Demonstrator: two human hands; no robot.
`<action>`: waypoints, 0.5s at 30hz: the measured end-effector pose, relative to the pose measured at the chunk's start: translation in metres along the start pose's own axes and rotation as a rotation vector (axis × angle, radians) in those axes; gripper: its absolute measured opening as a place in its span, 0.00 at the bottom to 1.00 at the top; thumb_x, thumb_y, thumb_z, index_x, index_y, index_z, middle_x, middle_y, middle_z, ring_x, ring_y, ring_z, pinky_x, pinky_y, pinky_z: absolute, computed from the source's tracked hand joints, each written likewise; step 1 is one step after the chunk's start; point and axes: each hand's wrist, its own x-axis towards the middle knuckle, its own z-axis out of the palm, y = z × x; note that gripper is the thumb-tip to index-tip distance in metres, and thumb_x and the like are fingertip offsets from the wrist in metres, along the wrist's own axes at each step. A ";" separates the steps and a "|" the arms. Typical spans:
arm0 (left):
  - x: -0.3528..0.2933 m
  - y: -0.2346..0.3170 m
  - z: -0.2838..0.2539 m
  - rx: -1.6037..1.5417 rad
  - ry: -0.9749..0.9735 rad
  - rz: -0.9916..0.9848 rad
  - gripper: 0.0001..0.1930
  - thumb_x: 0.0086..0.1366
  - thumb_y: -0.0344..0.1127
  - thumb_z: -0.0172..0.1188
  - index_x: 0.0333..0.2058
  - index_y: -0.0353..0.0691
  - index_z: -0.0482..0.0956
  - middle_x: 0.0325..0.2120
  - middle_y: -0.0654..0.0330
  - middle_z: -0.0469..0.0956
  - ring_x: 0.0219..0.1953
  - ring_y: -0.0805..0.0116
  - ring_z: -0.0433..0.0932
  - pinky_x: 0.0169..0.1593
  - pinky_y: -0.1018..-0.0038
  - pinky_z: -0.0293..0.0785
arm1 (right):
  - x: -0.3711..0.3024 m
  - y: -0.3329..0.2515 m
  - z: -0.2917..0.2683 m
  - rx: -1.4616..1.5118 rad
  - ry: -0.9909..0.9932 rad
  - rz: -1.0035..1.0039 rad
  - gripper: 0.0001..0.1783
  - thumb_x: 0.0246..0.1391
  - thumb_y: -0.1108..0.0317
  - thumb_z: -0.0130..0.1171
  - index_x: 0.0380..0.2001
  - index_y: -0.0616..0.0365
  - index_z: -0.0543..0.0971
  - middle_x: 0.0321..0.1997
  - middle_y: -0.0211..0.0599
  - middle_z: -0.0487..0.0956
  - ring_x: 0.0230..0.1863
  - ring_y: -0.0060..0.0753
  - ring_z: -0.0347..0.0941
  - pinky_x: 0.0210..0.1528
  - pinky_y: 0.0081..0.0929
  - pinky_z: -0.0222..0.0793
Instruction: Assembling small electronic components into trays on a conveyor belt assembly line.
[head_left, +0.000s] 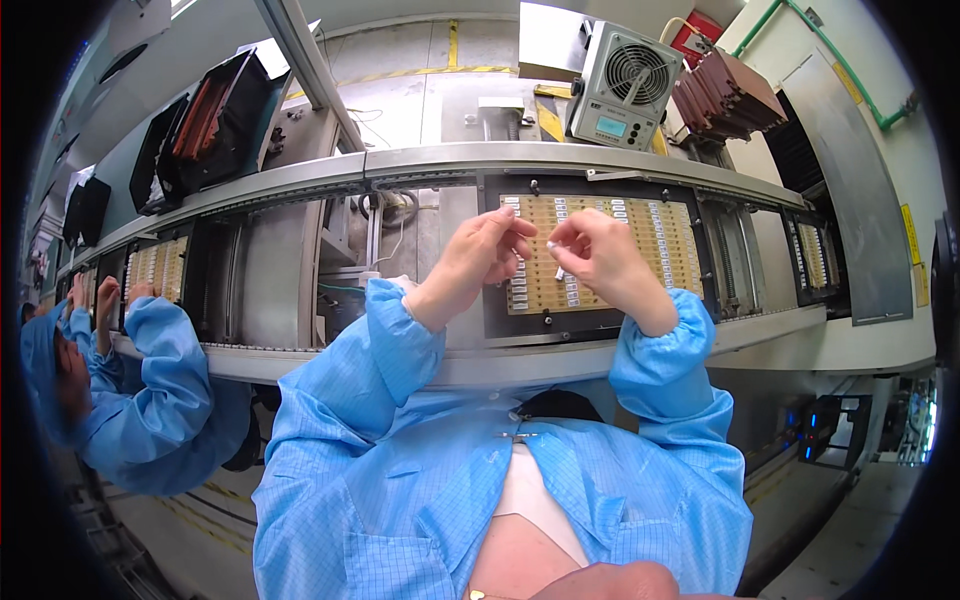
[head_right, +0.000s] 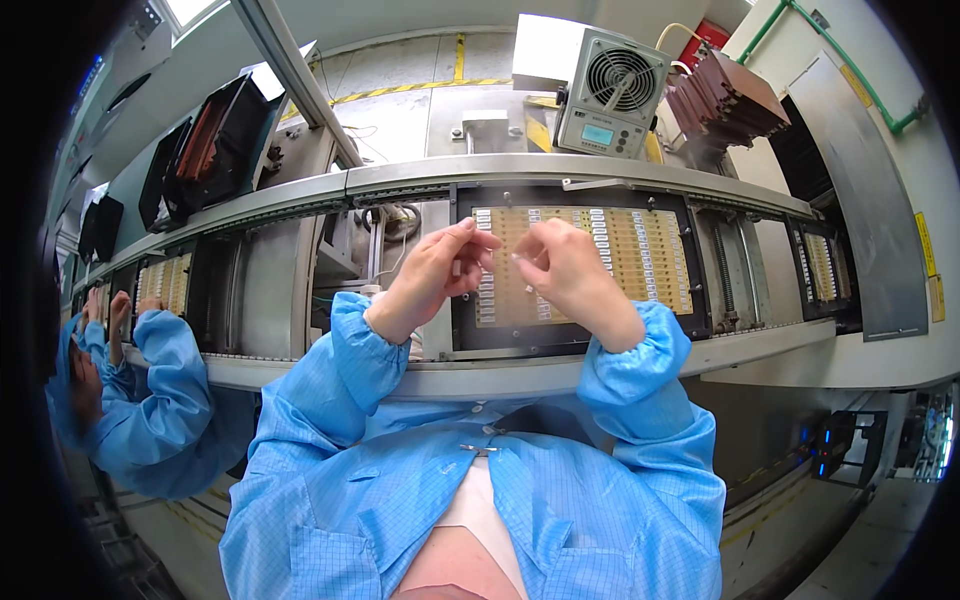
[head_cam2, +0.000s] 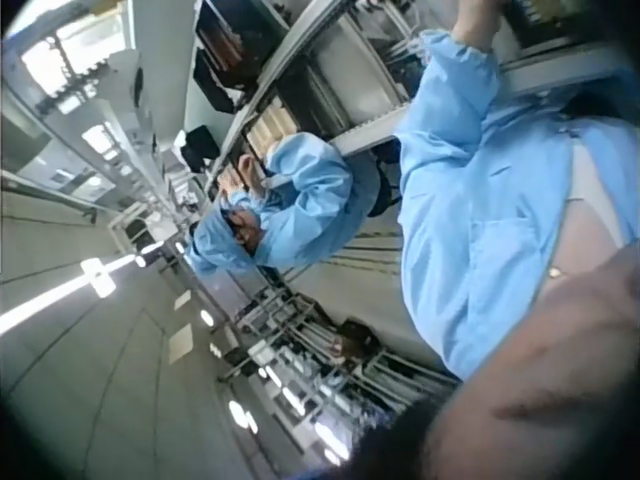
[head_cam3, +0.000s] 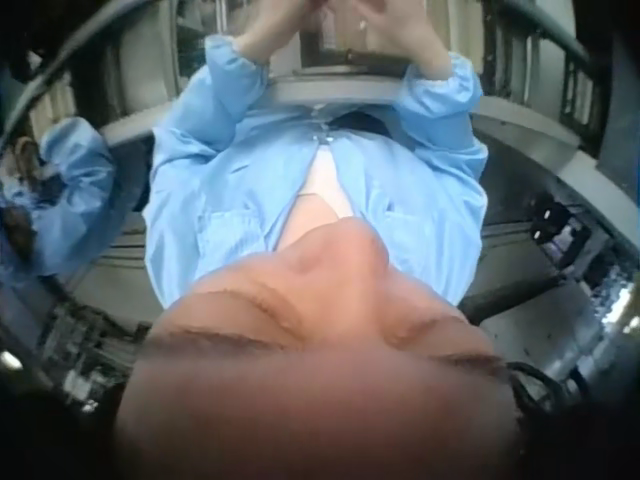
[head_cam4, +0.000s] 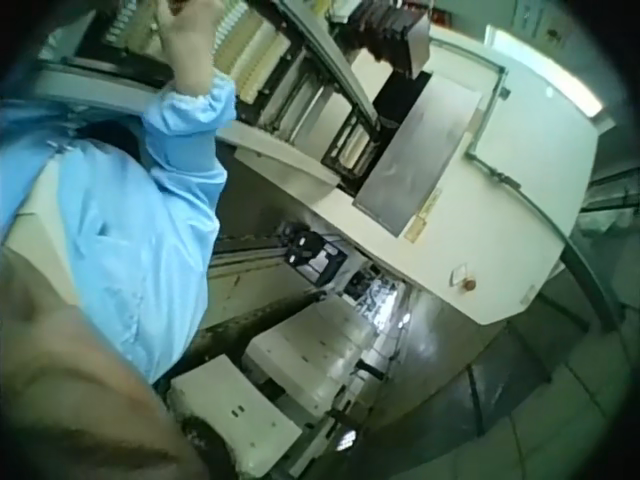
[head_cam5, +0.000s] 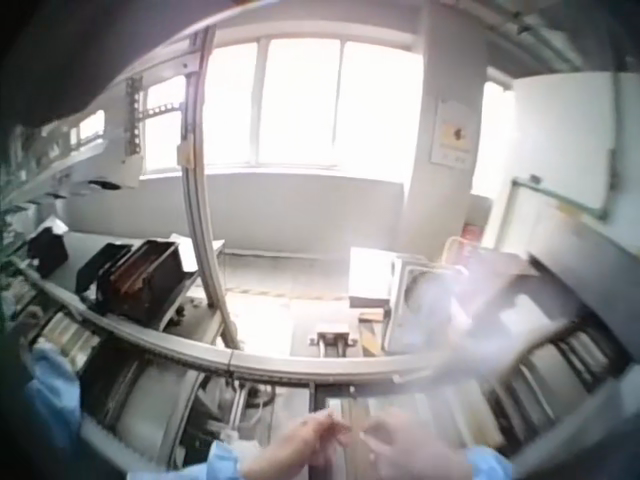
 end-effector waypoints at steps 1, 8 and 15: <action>-0.001 -0.002 0.005 0.031 0.001 -0.044 0.22 0.76 0.49 0.44 0.45 0.34 0.78 0.25 0.66 0.75 0.21 0.81 0.68 0.21 0.86 0.59 | -0.002 -0.001 -0.001 0.028 0.062 -0.148 0.10 0.54 0.72 0.66 0.38 0.64 0.80 0.35 0.38 0.78 0.30 0.25 0.80 0.33 0.22 0.77; -0.004 -0.006 0.000 -0.190 -0.028 -0.150 0.22 0.77 0.47 0.42 0.46 0.32 0.77 0.26 0.65 0.74 0.21 0.80 0.66 0.20 0.86 0.56 | -0.018 -0.001 0.004 -0.043 0.181 -0.127 0.10 0.51 0.74 0.68 0.37 0.64 0.80 0.36 0.39 0.77 0.31 0.27 0.80 0.34 0.24 0.77; -0.008 -0.002 -0.007 -0.107 -0.006 -0.133 0.22 0.76 0.48 0.43 0.45 0.33 0.77 0.27 0.63 0.74 0.23 0.80 0.70 0.21 0.87 0.59 | -0.024 0.018 0.026 -0.170 0.126 -0.120 0.07 0.50 0.75 0.67 0.34 0.63 0.81 0.34 0.40 0.78 0.32 0.29 0.79 0.36 0.25 0.77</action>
